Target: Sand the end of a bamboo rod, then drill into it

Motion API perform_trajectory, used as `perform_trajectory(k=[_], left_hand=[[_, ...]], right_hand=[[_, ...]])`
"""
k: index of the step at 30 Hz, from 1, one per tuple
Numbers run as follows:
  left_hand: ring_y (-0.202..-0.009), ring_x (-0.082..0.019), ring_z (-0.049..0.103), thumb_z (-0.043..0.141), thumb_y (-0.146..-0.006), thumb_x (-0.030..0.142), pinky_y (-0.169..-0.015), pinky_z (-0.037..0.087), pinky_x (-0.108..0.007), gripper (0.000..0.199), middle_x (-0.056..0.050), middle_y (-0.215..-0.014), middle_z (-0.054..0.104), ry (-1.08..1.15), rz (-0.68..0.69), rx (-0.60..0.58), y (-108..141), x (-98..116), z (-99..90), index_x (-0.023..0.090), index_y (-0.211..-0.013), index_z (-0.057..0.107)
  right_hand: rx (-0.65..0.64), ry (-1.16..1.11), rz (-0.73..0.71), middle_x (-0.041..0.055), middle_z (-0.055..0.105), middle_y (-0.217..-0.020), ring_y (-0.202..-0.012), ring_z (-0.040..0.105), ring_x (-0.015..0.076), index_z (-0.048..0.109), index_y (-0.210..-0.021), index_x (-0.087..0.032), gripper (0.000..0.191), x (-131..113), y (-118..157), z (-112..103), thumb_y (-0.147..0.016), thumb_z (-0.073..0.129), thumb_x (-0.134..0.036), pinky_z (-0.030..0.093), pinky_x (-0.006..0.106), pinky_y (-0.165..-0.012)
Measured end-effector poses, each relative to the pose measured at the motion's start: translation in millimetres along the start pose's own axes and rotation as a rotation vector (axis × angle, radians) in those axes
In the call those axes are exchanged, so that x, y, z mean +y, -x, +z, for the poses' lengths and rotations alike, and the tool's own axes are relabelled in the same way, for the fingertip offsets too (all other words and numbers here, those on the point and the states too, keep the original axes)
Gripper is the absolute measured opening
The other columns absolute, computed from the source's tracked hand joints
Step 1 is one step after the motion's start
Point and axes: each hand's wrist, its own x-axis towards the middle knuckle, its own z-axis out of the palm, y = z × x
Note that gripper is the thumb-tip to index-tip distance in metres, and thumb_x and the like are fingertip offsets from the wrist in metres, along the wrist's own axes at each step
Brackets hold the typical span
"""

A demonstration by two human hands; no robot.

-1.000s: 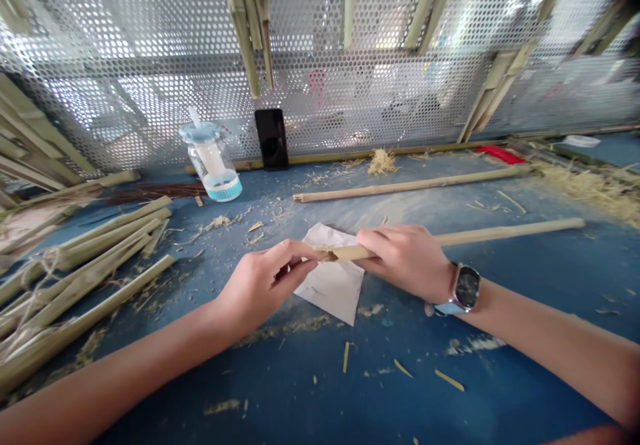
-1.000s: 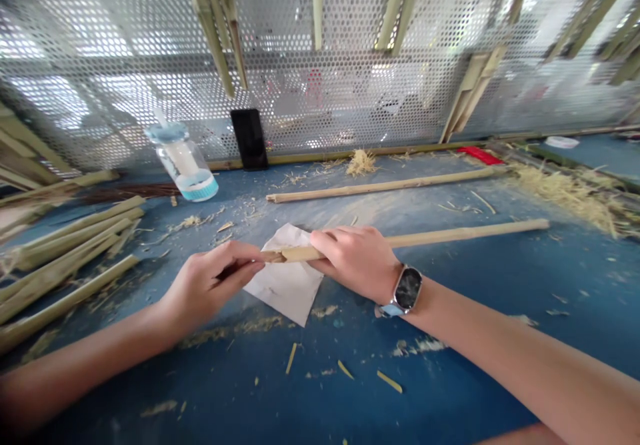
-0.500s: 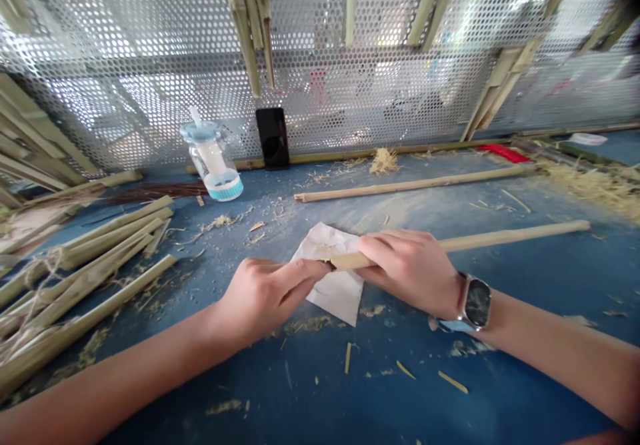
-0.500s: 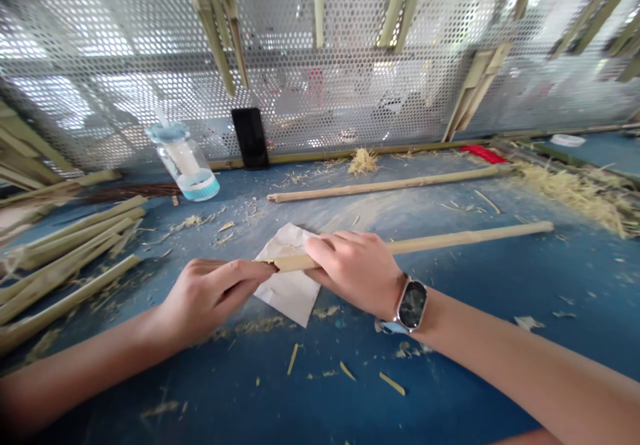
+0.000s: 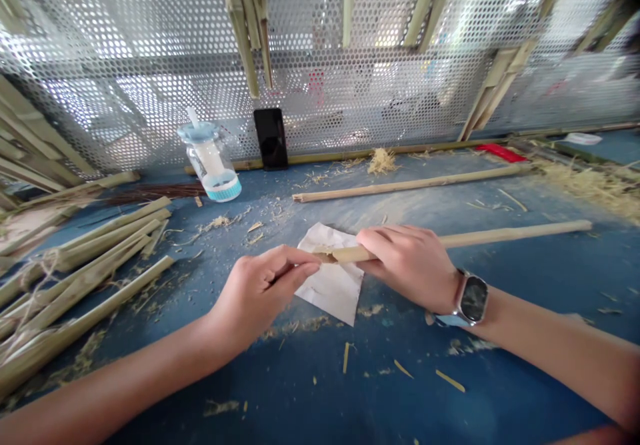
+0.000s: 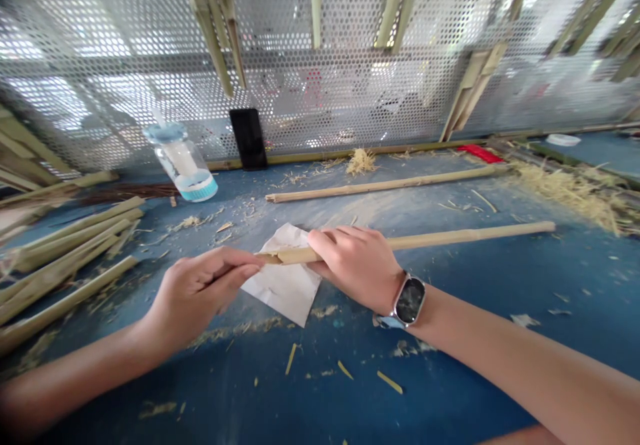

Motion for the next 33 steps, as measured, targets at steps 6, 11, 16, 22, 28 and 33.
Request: perform_trajectory(k=[6,11,16,22,28,33], left_hand=[[-0.053,-0.010,0.046,0.046,-0.098,0.036,-0.052,0.038,-0.021,0.029,0.005,-0.060,0.052,-0.051,-0.073,0.025,-11,-15,-5.7,0.020,-0.083,0.064],[-0.086,-0.015,0.057,0.047,-0.098,0.031,-0.076,0.044,-0.026,0.019,-0.001,-0.097,0.064,-0.069,0.042,0.014,-14,-17,0.0,0.023,-0.108,0.061],[-0.067,-0.013,0.052,0.044,-0.097,0.037,-0.061,0.039,-0.025,0.027,0.001,-0.075,0.059,-0.028,-0.074,-0.335,-10,-1,3.6,0.020,-0.089,0.062],[-0.057,-0.012,0.047,0.044,-0.094,0.037,-0.055,0.037,-0.023,0.030,0.003,-0.063,0.061,0.195,-0.347,-0.565,-13,0,0.0,0.019,-0.075,0.058],[-0.048,-0.011,0.045,0.046,-0.095,0.044,-0.048,0.032,-0.021,0.035,0.005,-0.051,0.053,0.022,-0.361,-0.687,-11,7,-4.6,0.020,-0.071,0.057],[-0.046,-0.010,0.030,0.048,-0.094,0.038,-0.049,0.016,-0.026,0.037,0.005,-0.050,0.038,-0.401,0.035,-0.538,-6,0,1.6,0.019,-0.064,0.058]], right_hand=[[-0.031,0.006,0.026,-0.0004,0.065,-0.064,-0.057,0.059,0.0146,0.058,-0.080,-0.017,0.020,5,0,5,-0.091,0.060,-0.033,0.026,0.028,-0.053],[-0.121,-0.062,-0.023,0.0008,0.067,-0.067,-0.056,0.060,0.0144,0.059,-0.084,-0.017,0.033,7,0,6,-0.098,0.048,-0.044,0.021,0.028,-0.049],[-0.237,-0.107,-0.039,0.0010,0.063,-0.056,-0.047,0.053,0.0122,0.060,-0.085,-0.016,0.055,-1,-2,2,-0.098,0.032,-0.061,0.018,0.027,-0.046],[-0.409,-0.142,-0.080,0.0007,0.060,-0.051,-0.041,0.045,0.0113,0.060,-0.079,-0.017,0.058,-7,-2,-2,-0.096,0.032,-0.065,0.015,0.027,-0.045],[-0.448,-0.140,-0.120,0.0009,0.062,-0.053,-0.044,0.052,0.0137,0.058,-0.076,-0.019,0.057,-15,1,-10,-0.095,0.034,-0.066,0.014,0.029,-0.047],[-0.468,-0.101,-0.143,0.0007,0.064,-0.055,-0.045,0.055,0.0151,0.059,-0.080,-0.019,0.052,-18,3,-13,-0.094,0.039,-0.065,0.013,0.030,-0.048]])
